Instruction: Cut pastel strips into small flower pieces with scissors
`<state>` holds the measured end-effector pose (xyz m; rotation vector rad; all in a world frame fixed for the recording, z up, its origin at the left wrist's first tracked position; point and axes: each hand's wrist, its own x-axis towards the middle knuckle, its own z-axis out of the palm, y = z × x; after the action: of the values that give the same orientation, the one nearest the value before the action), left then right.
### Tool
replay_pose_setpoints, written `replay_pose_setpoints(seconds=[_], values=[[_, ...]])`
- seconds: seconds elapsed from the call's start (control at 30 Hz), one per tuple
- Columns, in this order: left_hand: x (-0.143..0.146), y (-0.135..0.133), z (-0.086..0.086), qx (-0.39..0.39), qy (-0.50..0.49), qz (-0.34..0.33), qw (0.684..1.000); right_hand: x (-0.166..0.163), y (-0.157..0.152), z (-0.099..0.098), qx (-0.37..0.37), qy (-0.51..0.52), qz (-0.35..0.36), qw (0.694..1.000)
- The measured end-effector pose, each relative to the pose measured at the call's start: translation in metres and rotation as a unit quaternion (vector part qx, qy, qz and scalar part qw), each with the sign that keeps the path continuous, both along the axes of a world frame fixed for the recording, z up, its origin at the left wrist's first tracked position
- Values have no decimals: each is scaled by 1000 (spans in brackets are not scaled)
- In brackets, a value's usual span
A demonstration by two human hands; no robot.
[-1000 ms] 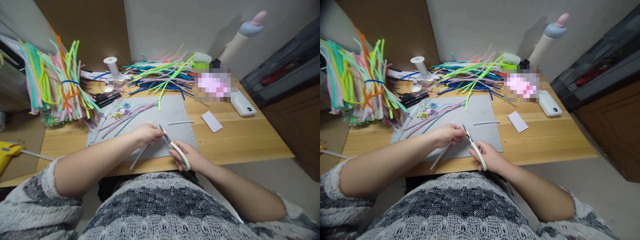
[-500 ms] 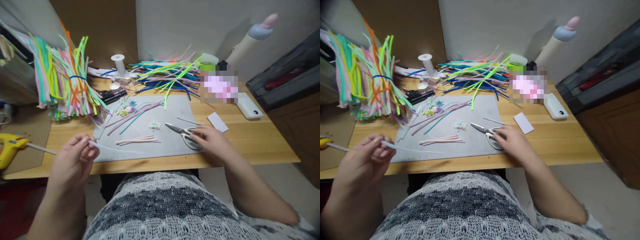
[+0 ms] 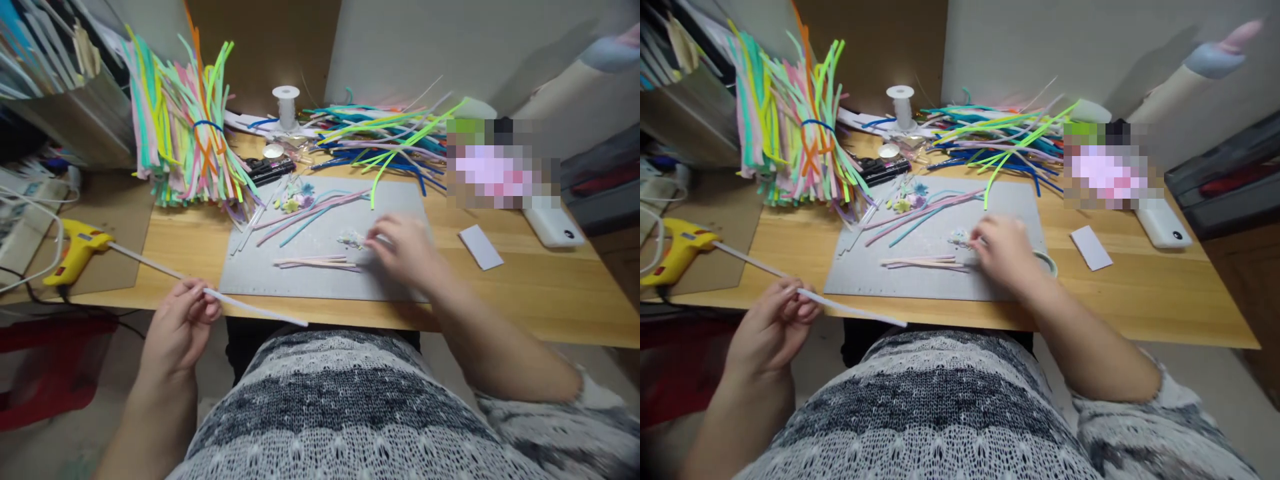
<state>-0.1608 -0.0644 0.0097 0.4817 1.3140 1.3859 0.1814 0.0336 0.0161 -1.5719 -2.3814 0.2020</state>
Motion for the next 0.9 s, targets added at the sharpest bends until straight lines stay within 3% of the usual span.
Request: replay_pose_setpoints(seconds=[0.07, 0.17, 0.27, 0.37, 0.5, 0.6, 0.67, 0.73, 0.83, 0.9], values=[[4, -1, -6, -8, -1, -21, 1000, -40, -9, 2, -26, -1, 57, 998], [12, -4, -12, -19, -10, -62, 998, -77, -17, 1, -36, -5, 71, 997], [20, -10, -17, -14, -5, -80, 997, -92, -32, 2, -62, 78, 105, 989], [26, -16, -23, -6, 14, -98, 995, -103, -52, 1, -160, 164, 196, 953], [27, -21, -28, 10, 81, -125, 989, -121, -64, -14, -206, 202, 219, 932], [19, -23, -31, 49, 204, -61, 976, -132, -57, -25, -189, 182, 206, 943], [10, -25, -36, 92, 306, 36, 947, -139, -51, -29, -178, 161, 188, 952], [0, -26, -43, 127, 428, 95, 890, -146, -47, -30, -166, 147, 175, 959], [-8, -29, -53, 139, 601, 66, 784, -158, -46, -29, -155, 136, 175, 963], [-9, -32, -58, 128, 666, 39, 733, -164, -47, -28, -158, 131, 181, 962]])
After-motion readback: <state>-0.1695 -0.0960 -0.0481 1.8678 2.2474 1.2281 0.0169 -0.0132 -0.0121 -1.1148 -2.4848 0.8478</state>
